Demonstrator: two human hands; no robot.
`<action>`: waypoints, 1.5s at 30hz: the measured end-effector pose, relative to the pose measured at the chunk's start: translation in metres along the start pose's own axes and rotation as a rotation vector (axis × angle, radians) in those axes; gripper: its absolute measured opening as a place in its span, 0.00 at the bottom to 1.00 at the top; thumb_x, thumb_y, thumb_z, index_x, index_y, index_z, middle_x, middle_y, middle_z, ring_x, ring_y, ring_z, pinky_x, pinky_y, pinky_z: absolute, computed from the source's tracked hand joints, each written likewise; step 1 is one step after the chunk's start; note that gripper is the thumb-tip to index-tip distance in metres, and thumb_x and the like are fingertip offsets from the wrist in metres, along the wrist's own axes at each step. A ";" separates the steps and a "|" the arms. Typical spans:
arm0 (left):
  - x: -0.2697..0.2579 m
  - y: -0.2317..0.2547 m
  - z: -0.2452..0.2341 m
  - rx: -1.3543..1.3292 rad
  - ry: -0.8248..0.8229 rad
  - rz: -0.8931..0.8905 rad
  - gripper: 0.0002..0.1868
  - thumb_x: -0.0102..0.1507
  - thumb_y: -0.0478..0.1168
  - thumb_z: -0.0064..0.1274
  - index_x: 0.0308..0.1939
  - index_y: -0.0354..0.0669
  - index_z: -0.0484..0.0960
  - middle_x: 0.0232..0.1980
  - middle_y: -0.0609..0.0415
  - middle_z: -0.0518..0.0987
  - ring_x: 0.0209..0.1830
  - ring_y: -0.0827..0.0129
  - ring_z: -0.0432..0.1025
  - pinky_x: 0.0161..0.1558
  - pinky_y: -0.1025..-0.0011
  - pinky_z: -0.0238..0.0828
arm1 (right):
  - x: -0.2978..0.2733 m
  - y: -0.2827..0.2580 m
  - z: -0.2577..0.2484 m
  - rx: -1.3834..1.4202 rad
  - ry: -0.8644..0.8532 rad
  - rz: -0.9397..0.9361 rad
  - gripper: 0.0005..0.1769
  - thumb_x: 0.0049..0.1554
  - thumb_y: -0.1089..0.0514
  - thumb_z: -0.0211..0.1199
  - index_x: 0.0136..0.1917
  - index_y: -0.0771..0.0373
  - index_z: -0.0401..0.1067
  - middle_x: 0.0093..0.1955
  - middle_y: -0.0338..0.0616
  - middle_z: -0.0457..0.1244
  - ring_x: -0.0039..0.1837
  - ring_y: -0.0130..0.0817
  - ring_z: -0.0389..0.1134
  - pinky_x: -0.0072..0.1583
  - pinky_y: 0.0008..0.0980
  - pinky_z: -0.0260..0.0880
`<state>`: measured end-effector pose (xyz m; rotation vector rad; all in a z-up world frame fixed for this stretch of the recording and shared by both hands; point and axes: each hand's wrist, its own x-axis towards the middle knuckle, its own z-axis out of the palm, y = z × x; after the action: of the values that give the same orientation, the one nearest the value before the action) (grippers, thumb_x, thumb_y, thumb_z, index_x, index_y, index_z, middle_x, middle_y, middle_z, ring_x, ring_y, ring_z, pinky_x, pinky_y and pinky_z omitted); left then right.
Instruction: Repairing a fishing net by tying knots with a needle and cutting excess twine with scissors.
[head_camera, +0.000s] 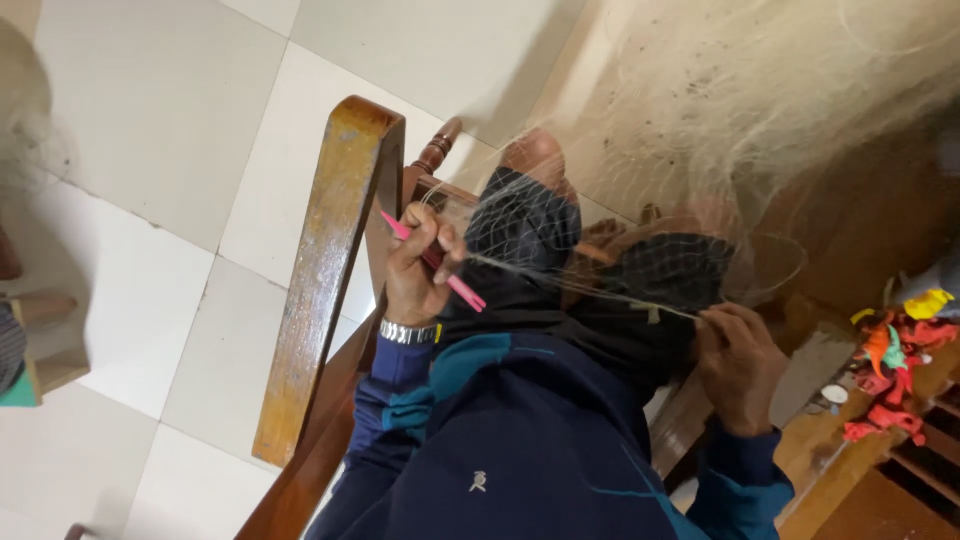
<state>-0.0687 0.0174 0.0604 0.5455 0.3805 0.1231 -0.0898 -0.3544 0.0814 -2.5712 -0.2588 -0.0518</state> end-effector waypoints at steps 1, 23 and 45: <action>0.001 0.002 0.009 -0.025 -0.003 0.010 0.08 0.60 0.36 0.47 0.28 0.42 0.64 0.23 0.51 0.68 0.22 0.65 0.72 0.09 0.87 0.51 | -0.001 0.002 -0.003 -0.054 -0.040 0.010 0.04 0.53 0.63 0.65 0.43 0.64 0.73 0.49 0.49 0.63 0.50 0.42 0.66 0.51 0.37 0.68; 0.013 -0.028 -0.033 0.330 0.146 -0.086 0.05 0.63 0.34 0.42 0.35 0.45 0.63 0.21 0.42 0.72 0.17 0.56 0.74 0.05 0.88 0.46 | -0.051 0.006 0.044 0.317 0.272 0.161 0.07 0.53 0.74 0.65 0.42 0.66 0.74 0.41 0.45 0.62 0.42 0.36 0.63 0.46 0.31 0.65; -0.019 -0.031 -0.098 0.302 0.340 -0.049 0.05 0.64 0.36 0.41 0.34 0.50 0.64 0.24 0.51 0.75 0.26 0.63 0.77 0.10 0.92 0.46 | -0.090 -0.032 0.058 0.365 0.181 0.218 0.06 0.49 0.69 0.66 0.38 0.61 0.73 0.41 0.43 0.64 0.45 0.39 0.67 0.49 0.35 0.66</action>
<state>-0.1234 0.0345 -0.0274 0.8160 0.7508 0.1115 -0.1858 -0.3127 0.0412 -2.1989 0.0765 -0.1417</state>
